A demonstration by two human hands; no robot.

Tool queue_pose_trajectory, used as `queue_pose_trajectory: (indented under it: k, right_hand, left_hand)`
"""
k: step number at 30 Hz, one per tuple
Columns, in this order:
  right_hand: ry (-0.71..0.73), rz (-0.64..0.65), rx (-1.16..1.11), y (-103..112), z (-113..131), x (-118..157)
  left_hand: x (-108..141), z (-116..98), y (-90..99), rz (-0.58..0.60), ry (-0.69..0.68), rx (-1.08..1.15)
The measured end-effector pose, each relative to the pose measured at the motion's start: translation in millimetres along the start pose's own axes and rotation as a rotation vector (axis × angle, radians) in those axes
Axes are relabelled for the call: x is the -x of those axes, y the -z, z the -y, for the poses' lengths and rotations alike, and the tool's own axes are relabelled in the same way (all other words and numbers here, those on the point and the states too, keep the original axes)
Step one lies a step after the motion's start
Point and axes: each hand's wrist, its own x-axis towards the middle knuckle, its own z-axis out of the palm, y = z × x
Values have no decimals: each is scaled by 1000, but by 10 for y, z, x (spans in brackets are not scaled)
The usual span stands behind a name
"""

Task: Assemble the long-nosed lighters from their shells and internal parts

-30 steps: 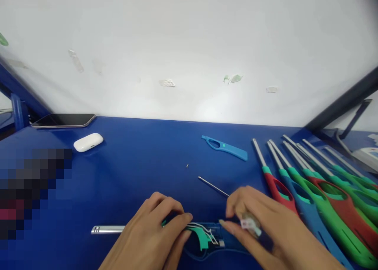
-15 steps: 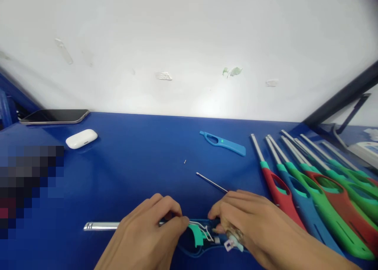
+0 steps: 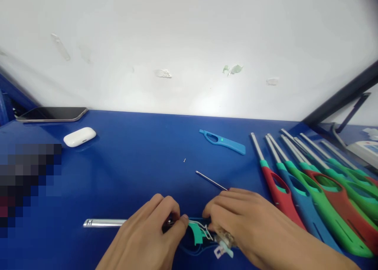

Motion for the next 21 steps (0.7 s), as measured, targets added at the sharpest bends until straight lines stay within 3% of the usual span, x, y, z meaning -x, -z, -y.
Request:
queue_pose_trajectory:
  k: [5,10,15,21]
  right_hand:
    - [169,41,162,-111,26,-14]
    - [237,30,234,-164,46,71]
    - [167,54,87,-87,-2,64]
    - [72,-60,15,-3,-23,26]
  left_hand:
    - [1,-8,2,-13,-21,-12]
    - [15,-32,5,-34,-14,-40]
    - [26,-46,-13,-44,-17,-51]
    - [13,-57,-23,-105,-17,1]
